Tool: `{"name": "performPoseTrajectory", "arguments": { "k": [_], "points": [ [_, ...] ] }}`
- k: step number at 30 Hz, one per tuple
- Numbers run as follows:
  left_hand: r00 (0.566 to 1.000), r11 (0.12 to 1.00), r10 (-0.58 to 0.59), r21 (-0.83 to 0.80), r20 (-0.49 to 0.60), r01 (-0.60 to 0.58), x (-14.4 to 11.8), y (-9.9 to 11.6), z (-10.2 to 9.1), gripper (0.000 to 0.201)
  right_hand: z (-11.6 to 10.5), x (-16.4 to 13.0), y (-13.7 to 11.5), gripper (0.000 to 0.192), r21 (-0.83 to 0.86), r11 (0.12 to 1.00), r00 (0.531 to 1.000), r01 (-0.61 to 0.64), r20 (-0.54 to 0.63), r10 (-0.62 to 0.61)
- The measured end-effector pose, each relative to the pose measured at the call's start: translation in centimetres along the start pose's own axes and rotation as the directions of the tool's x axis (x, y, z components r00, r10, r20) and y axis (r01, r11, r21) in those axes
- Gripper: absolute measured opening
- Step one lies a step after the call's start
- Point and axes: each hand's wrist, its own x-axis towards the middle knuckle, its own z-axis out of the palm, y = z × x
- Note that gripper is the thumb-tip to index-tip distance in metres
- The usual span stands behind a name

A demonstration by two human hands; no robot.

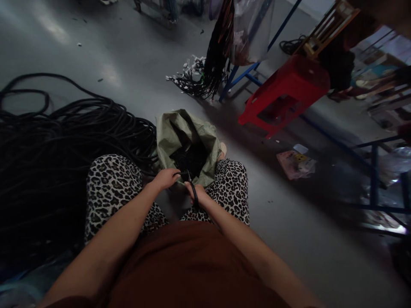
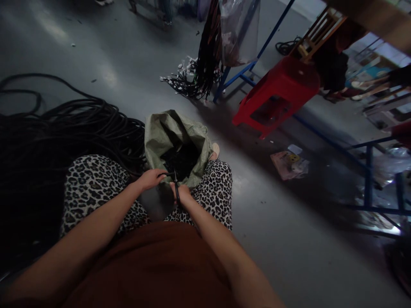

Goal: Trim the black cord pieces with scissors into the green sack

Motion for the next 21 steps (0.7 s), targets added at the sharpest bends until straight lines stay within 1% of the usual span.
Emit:
{"name": "performPoseTrajectory", "arguments": {
  "k": [9,15,21],
  "points": [
    [1.000,1.000,-0.009,0.023,0.017,0.009,0.0,0.1,-0.1,0.033,-0.1,-0.9,-0.6,0.038,0.007,1.000,1.000,-0.006,-0.021,0.007],
    [0.999,0.999,-0.037,0.018,0.004,0.036,0.0,0.0,-0.1,0.033,-0.2,-1.3,-1.0,0.040,0.002,1.000,0.999,-0.019,-0.042,0.019],
    [0.999,0.999,-0.032,0.004,-0.020,0.032,0.0,0.0,-0.2,0.034,-0.4,-1.6,-1.0,0.045,0.064,0.996,0.998,-0.063,-0.023,0.065]
  ]
}}
